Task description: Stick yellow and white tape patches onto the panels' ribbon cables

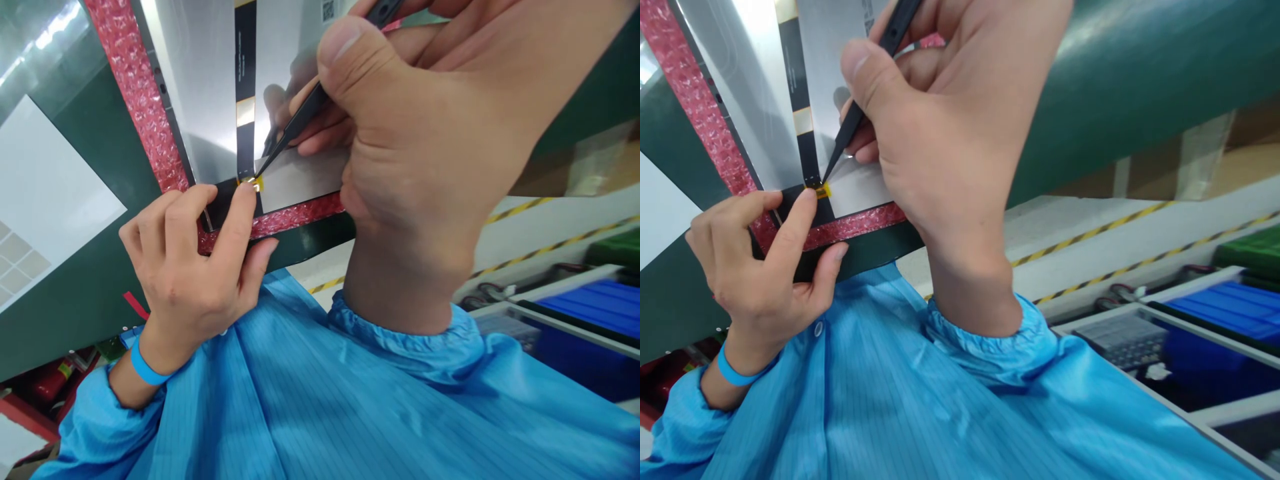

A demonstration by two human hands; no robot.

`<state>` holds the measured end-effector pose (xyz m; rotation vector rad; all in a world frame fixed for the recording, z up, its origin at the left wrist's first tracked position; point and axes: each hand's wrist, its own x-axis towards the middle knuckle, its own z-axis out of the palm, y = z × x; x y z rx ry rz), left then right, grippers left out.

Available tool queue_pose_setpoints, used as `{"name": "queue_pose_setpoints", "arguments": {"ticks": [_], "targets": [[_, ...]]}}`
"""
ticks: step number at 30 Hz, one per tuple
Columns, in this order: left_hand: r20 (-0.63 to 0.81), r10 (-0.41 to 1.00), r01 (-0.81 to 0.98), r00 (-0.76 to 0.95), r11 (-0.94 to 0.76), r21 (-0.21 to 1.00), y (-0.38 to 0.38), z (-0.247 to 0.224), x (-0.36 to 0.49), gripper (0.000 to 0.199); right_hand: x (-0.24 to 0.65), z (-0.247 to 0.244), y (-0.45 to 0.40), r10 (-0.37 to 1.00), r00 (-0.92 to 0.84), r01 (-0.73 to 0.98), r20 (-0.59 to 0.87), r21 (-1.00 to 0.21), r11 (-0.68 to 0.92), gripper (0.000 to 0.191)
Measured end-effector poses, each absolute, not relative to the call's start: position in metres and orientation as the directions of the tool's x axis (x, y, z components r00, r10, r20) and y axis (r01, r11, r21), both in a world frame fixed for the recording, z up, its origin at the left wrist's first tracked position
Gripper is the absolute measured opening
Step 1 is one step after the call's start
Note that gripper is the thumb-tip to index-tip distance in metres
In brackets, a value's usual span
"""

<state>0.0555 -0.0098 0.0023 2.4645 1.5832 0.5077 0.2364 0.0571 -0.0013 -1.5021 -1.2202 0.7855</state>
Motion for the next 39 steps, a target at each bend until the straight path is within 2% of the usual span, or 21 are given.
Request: {"name": "queue_pose_setpoints", "arguments": {"ticks": [5, 10, 20, 26, 32, 35, 39], "targets": [[0.141, 0.923, 0.864, 0.359, -0.386, 0.324, -0.010, 0.000, 0.060, 0.059, 0.235, -0.001, 0.057, 0.955, 0.278, 0.326, 0.099, -0.945, 0.003, 0.016], [0.176, 0.932, 0.882, 0.317, -0.358, 0.306, -0.012, -0.002, 0.062, 0.054, 0.231, -0.005, 0.059, 0.936, 0.323, 0.313, 0.138, -0.949, 0.031, 0.022], [0.134, 0.962, 0.875, 0.239, -0.273, 0.399, -0.017, -0.003, 0.060, 0.048, 0.229, -0.005, 0.056, 0.907, 0.383, 0.259, 0.176, -0.963, 0.077, 0.035], [0.184, 0.926, 0.870, 0.331, -0.375, 0.320, -0.014, -0.002, 0.063, 0.047, 0.230, -0.013, 0.055, 0.872, 0.429, 0.201, 0.235, -0.966, 0.162, 0.027], [0.140, 0.884, 0.844, 0.447, -0.468, 0.260, -0.008, 0.002, 0.066, 0.050, 0.229, -0.020, 0.060, 0.854, 0.470, 0.089, 0.222, -0.975, 0.204, 0.027], [0.142, 0.892, 0.855, 0.429, -0.451, 0.257, -0.010, 0.001, 0.068, 0.048, 0.228, -0.021, 0.060, 0.836, 0.500, 0.085, 0.226, -0.974, 0.212, 0.027], [0.178, 0.934, 0.905, 0.309, -0.347, 0.248, -0.020, -0.003, 0.067, 0.048, 0.226, -0.021, 0.059, 0.820, 0.536, 0.082, 0.199, -0.980, 0.183, 0.027]]}}
